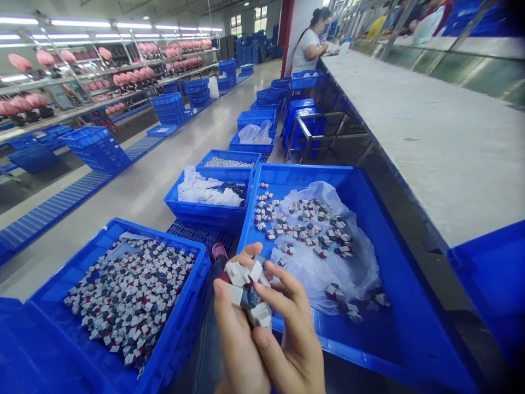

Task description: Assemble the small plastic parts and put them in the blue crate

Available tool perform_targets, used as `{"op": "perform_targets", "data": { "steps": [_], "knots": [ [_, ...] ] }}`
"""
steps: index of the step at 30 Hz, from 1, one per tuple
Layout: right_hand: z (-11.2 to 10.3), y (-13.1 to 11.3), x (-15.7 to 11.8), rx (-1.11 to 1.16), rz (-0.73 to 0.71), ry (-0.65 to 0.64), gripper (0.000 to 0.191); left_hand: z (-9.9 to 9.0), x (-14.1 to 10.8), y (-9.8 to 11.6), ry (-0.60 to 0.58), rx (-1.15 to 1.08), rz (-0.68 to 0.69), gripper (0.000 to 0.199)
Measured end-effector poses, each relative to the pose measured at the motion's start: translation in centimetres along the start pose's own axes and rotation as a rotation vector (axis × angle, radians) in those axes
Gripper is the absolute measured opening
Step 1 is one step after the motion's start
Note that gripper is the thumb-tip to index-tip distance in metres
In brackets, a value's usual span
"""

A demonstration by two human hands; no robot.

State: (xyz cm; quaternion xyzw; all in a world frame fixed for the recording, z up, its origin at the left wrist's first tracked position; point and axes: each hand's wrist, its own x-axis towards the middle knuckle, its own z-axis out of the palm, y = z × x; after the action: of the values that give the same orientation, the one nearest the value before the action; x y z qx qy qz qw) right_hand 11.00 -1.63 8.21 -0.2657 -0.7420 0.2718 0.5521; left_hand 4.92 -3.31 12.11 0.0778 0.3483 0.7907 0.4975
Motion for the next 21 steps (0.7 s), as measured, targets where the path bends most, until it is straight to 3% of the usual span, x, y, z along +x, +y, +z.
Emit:
{"op": "perform_targets", "data": {
  "steps": [5, 12, 17, 21],
  "knots": [
    [0.1, -0.1, 0.2, 0.029, 0.106, 0.055, 0.020, 0.4, 0.2, -0.1, 0.080, -0.252, -0.162, 0.041],
    [0.8, -0.3, 0.0, 0.281, 0.107, 0.154, 0.042, 0.6, 0.8, 0.5, 0.193, -0.429, -0.364, 0.035],
    [1.6, -0.6, -0.3, 0.399, 0.170, 0.277, 0.039, 1.1, 0.6, 0.4, 0.163, -0.526, -0.292, 0.041],
    [1.4, 0.6, -0.4, 0.426, 0.196, 0.303, 0.039, 0.2, 1.0, 1.1, -0.006, -0.560, -0.281, 0.035]
  ]
}}
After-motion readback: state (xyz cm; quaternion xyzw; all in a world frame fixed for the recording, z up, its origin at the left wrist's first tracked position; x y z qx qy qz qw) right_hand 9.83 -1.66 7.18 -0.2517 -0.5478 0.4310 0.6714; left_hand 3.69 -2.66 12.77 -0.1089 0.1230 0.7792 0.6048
